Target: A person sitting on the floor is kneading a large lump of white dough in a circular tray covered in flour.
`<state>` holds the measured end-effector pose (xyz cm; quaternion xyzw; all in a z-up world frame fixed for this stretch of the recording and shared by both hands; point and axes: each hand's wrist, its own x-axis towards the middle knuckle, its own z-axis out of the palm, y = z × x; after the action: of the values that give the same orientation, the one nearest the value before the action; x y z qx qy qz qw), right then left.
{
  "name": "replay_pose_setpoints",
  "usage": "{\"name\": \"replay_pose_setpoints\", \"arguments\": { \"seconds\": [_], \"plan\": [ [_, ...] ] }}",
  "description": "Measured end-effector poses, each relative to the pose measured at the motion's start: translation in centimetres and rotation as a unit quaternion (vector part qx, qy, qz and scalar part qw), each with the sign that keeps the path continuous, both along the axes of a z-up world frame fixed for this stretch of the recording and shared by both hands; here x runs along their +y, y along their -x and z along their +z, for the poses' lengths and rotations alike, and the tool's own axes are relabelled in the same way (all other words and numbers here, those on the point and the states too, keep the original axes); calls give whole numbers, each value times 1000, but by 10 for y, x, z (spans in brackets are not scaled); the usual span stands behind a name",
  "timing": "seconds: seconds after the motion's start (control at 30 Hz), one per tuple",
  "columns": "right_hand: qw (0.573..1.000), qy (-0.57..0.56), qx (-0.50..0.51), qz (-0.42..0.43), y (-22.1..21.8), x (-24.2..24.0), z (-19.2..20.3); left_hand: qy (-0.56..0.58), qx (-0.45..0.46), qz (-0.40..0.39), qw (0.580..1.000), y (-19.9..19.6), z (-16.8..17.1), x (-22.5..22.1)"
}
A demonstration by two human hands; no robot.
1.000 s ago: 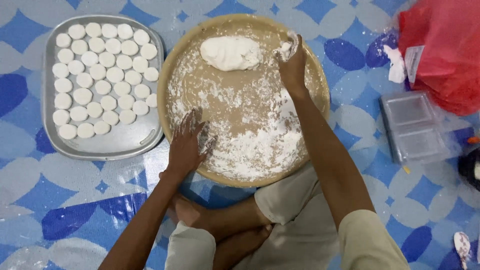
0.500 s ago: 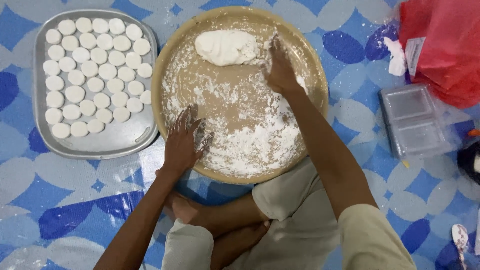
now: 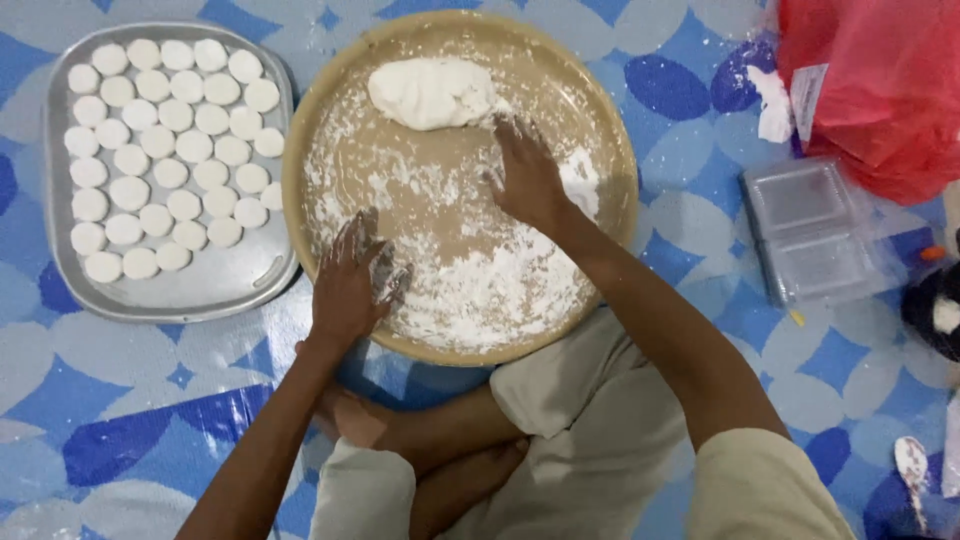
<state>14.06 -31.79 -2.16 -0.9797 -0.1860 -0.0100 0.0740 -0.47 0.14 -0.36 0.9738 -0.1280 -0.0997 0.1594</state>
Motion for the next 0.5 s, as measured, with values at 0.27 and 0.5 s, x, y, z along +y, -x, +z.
{"name": "replay_pose_setpoints", "arguments": {
  "seconds": [0.27, 0.5],
  "plan": [
    [982, -144, 47, -111, -35, 26, 12, 5, 2, 0, 1000, -1, -13, 5],
    [990, -41, 21, -137, -13, 56, -4, -2, -9, -6, 1000, 2, -12, 6]
  ]
}}
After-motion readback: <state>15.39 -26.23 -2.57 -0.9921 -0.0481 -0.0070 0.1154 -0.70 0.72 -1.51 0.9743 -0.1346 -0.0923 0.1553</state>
